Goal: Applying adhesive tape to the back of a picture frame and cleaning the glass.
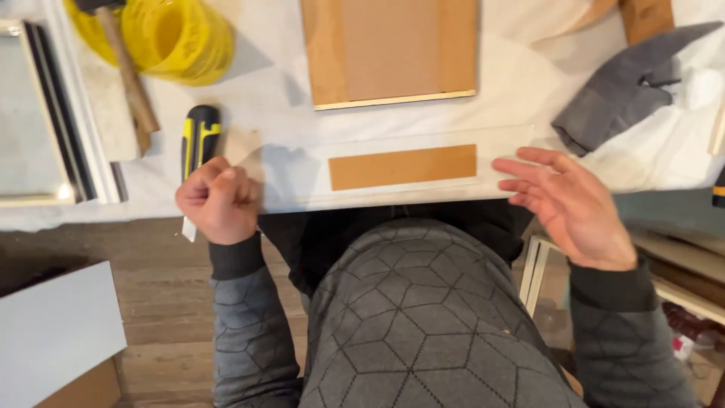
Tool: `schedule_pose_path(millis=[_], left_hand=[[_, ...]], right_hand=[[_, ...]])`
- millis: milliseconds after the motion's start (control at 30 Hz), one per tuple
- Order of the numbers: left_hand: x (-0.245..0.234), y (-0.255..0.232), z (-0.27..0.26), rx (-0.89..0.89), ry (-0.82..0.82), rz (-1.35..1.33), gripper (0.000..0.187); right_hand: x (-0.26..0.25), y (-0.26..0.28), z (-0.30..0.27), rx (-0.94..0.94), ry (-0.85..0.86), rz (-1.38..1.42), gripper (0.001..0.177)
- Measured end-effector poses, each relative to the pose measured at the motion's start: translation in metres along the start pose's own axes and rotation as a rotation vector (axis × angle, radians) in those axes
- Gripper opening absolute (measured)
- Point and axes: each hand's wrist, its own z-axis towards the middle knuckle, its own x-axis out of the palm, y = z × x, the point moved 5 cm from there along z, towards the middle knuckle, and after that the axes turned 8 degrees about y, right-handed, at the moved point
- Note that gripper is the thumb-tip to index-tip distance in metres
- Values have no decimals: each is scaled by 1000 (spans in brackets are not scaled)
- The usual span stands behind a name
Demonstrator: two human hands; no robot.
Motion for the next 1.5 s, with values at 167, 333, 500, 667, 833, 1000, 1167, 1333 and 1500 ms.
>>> schedule_pose_path(millis=[167, 333, 500, 667, 833, 1000, 1167, 1333, 1500], left_hand=[[-1, 5, 0, -28, -4, 65, 40], [0, 2, 0, 3, -37, 98, 40], [2, 2, 1, 17, -50, 113, 41], [1, 3, 2, 8, -59, 103, 40], [3, 2, 2, 7, -53, 117, 39], [2, 2, 3, 6, -56, 108, 40], [2, 3, 3, 12, -44, 109, 40], [1, 1, 3, -1, -45, 80, 40], [1, 2, 2, 5, -36, 106, 39]], right_hand=[[2, -7, 1, 20, 48, 83, 44], [4, -9, 10, 28, 84, 81, 43], [3, -14, 11, 35, 98, 142, 38], [6, -17, 15, 31, 115, 185, 34], [13, -14, 12, 24, 101, 134, 34], [11, -6, 3, 78, -8, 71, 37], [12, -11, 5, 85, -5, 91, 37], [12, -19, 12, 80, -10, 73, 34], [23, -13, 10, 78, -16, 11, 34]])
